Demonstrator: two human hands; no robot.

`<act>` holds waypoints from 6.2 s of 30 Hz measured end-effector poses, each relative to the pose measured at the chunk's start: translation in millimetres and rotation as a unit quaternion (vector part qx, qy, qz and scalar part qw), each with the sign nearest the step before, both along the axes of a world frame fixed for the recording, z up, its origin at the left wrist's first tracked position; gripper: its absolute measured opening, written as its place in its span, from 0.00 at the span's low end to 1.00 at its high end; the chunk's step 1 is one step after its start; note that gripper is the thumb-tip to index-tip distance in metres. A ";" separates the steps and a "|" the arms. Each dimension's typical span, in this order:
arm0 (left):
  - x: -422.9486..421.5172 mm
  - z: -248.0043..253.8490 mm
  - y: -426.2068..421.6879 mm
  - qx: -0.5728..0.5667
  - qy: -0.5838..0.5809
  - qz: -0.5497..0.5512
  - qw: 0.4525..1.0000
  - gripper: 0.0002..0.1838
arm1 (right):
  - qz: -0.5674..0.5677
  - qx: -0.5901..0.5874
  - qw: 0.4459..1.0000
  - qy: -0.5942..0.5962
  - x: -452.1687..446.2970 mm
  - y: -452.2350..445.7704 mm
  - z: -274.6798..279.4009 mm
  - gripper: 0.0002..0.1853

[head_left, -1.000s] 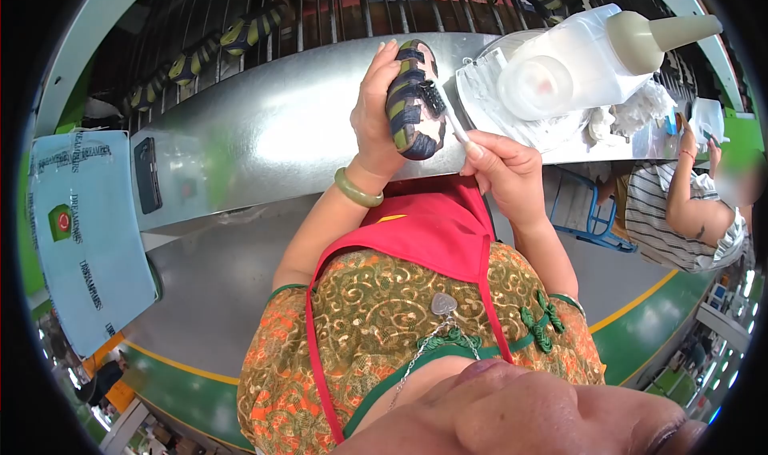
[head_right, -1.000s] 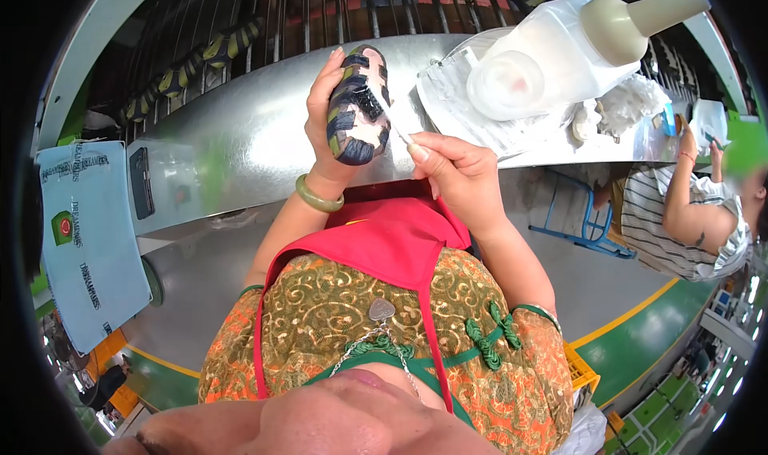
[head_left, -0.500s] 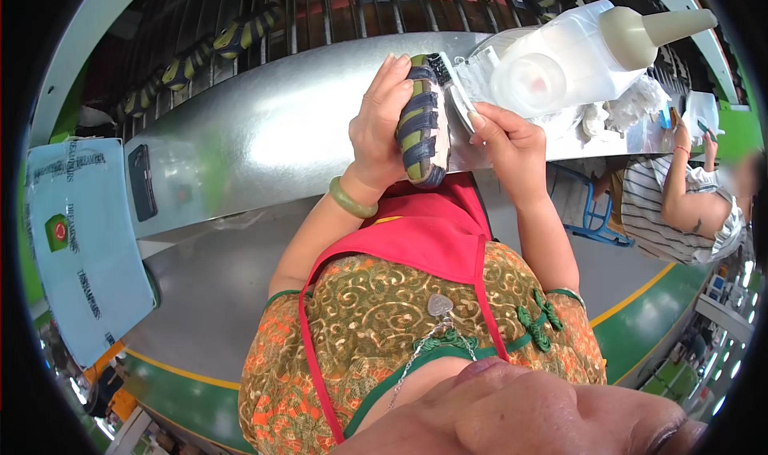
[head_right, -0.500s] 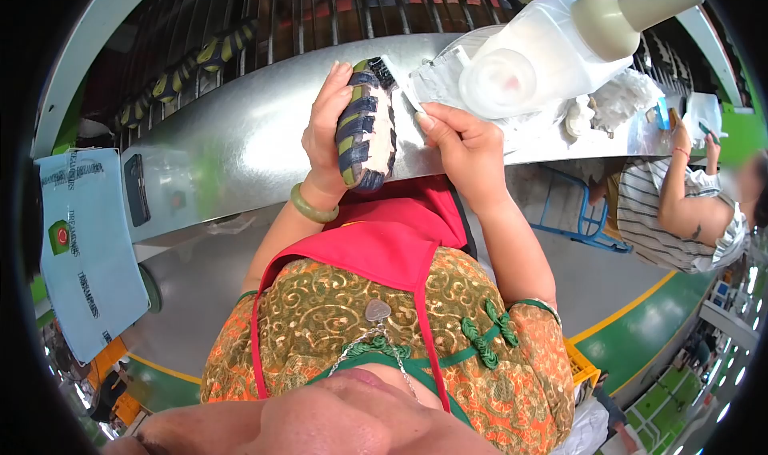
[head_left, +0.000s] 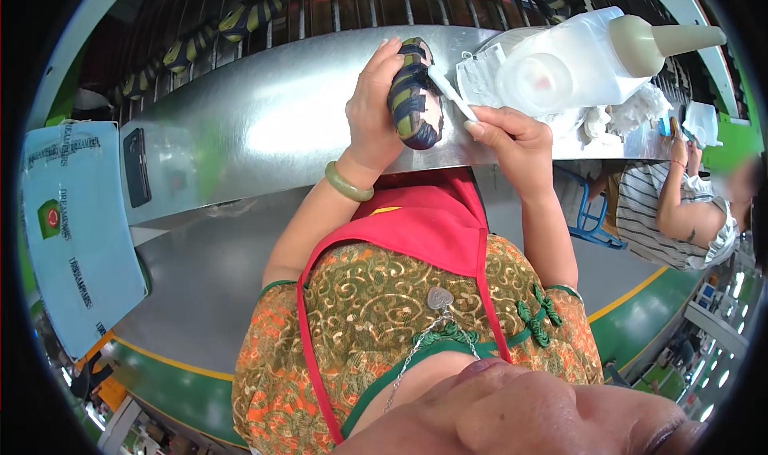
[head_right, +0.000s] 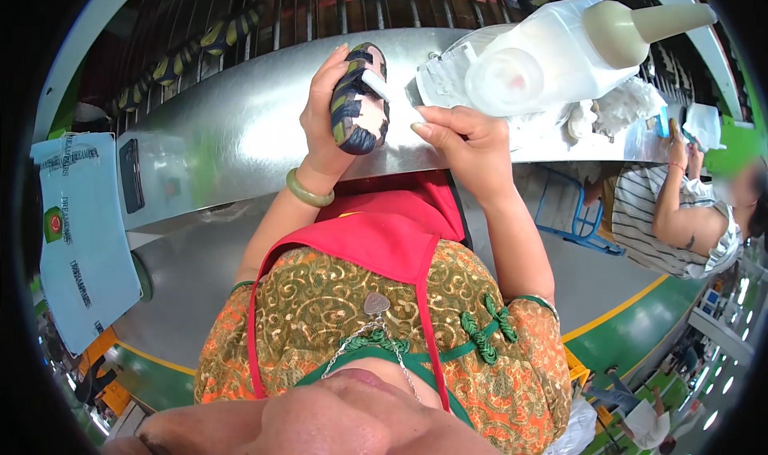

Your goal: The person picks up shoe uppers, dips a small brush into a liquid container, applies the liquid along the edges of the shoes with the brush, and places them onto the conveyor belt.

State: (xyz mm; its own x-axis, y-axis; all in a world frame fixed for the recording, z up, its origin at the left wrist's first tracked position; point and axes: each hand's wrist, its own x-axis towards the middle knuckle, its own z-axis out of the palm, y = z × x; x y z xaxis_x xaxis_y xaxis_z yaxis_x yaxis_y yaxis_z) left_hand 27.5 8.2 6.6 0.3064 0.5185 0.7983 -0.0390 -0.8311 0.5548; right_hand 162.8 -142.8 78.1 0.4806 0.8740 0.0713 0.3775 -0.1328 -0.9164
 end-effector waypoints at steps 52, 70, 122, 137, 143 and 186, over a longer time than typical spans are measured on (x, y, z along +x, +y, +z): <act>-20.8 13.5 -11.7 -0.602 -0.156 -0.453 0.639 0.33 | 0.004 -0.083 0.975 0.207 15.5 8.3 1.6 0.11; -32.4 5.8 1.0 -0.596 -0.184 -0.425 0.657 0.30 | -0.029 -0.034 0.999 -0.002 -20.3 -10.9 -19.0 0.09; -32.9 14.5 -0.3 -0.746 -0.157 -0.409 0.501 0.21 | 0.074 -0.011 0.997 0.003 -4.2 4.5 -14.6 0.08; -45.4 24.7 3.5 -0.772 -0.108 -0.380 0.498 0.19 | 0.096 0.014 0.995 -0.002 -3.0 12.9 -0.7 0.08; -49.1 27.3 0.1 -0.788 -0.170 -0.363 0.467 0.22 | 0.121 -0.008 0.989 -0.086 -2.2 1.5 -0.4 0.09; -59.6 16.1 10.2 -0.594 -0.153 -0.433 0.661 0.41 | 0.122 -0.058 0.991 -0.009 -12.4 -5.1 -1.4 0.09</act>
